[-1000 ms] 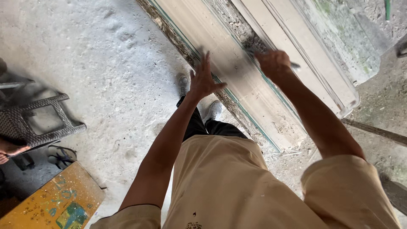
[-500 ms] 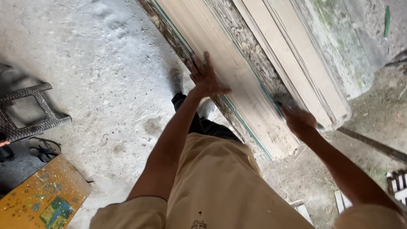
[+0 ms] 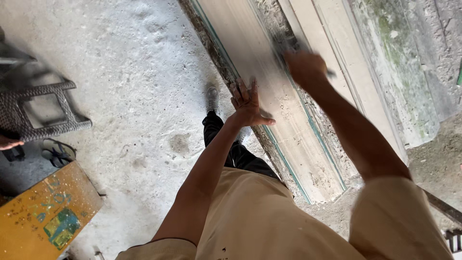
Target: The person uses a small scraper to remove dried plaster residue from the grooved surfaces of long decorative molding strips laid on a workbench, steadying each strip with the other hand and working along the grooves section by section.
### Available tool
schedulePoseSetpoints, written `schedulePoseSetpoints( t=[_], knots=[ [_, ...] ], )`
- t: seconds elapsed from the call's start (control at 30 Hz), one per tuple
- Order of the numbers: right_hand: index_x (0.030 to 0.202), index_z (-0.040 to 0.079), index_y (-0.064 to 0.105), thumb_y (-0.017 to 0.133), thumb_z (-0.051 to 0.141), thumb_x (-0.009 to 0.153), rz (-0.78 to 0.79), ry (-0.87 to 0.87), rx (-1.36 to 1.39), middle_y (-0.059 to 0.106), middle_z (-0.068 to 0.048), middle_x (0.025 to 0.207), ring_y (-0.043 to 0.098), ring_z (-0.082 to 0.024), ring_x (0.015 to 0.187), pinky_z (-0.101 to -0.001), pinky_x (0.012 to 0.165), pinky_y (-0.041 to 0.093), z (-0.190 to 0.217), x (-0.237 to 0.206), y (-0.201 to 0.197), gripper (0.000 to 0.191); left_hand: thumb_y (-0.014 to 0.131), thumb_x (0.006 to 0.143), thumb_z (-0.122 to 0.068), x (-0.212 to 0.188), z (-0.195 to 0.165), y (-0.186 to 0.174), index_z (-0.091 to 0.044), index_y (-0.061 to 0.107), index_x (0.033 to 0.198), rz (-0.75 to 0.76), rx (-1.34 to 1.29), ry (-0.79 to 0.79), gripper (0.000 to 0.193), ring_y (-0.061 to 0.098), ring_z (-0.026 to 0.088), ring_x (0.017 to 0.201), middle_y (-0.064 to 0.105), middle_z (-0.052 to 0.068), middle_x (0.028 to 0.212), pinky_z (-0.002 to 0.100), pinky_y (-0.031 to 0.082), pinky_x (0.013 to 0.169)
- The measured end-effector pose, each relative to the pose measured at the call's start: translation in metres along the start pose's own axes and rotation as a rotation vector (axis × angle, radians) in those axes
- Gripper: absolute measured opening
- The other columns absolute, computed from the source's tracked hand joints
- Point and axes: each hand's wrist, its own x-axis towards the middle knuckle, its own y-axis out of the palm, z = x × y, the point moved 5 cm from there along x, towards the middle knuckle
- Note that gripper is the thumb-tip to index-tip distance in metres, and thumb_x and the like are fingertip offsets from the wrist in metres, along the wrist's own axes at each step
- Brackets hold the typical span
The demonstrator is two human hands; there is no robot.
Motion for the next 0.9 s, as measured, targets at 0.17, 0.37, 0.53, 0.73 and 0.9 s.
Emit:
schedulePoseSetpoints(
  t=[0.17,0.37,0.53,0.73,0.9],
  knots=[
    [0.151,0.028,0.044,0.038,0.021,0.115,-0.268,-0.108,0.092,0.065,-0.008,0.078,0.053,-0.015,0.050,-0.0349,0.035,0.049,-0.054,-0.168,0.144,0.037,0.088,0.058,-0.077,-0.005,-0.003,0.000,-0.020,-0.037,0.153,0.001,0.004,0.021,0.167,-0.041,0.065,0.137,-0.047,0.037,0.151,0.081,-0.005,0.111],
    [0.150,0.027,0.040,0.042,0.025,0.107,0.007,0.050,-0.035,0.070,-0.009,0.098,0.056,-0.018,0.061,-0.0357,0.044,0.046,-0.088,-0.252,0.234,0.043,0.082,0.060,-0.083,-0.007,-0.011,0.002,-0.015,-0.035,0.155,0.061,0.083,0.007,0.166,-0.042,0.065,0.137,-0.046,0.038,0.151,0.082,-0.006,0.109],
    [0.163,0.034,0.023,0.037,0.019,0.111,0.231,0.117,0.176,0.068,-0.019,0.113,0.072,-0.027,0.075,-0.0412,0.054,0.059,-0.055,-0.151,0.146,0.056,0.078,0.060,-0.089,-0.016,-0.024,-0.006,-0.012,-0.034,0.154,0.084,0.086,0.059,0.166,-0.044,0.064,0.136,-0.047,0.039,0.150,0.083,-0.007,0.108],
    [0.165,0.020,0.023,0.050,0.011,0.100,-0.050,0.035,0.276,0.072,-0.021,0.096,0.075,-0.037,0.079,-0.0506,0.060,0.059,0.020,0.027,-0.068,0.071,0.070,0.067,-0.087,-0.028,-0.033,-0.024,-0.002,-0.029,0.159,0.408,-0.006,0.066,0.160,-0.044,0.069,0.132,-0.046,0.048,0.144,0.080,-0.008,0.111],
    [0.140,0.008,0.047,0.043,0.018,0.098,-0.325,0.214,0.656,0.069,-0.030,0.102,0.070,-0.046,0.089,-0.0595,0.076,0.059,0.067,0.120,-0.184,0.044,0.064,0.077,-0.086,-0.025,-0.018,-0.080,0.001,-0.022,0.161,0.850,0.021,0.239,0.149,-0.024,0.059,0.147,-0.021,0.047,0.158,0.061,-0.003,0.124]
  ],
)
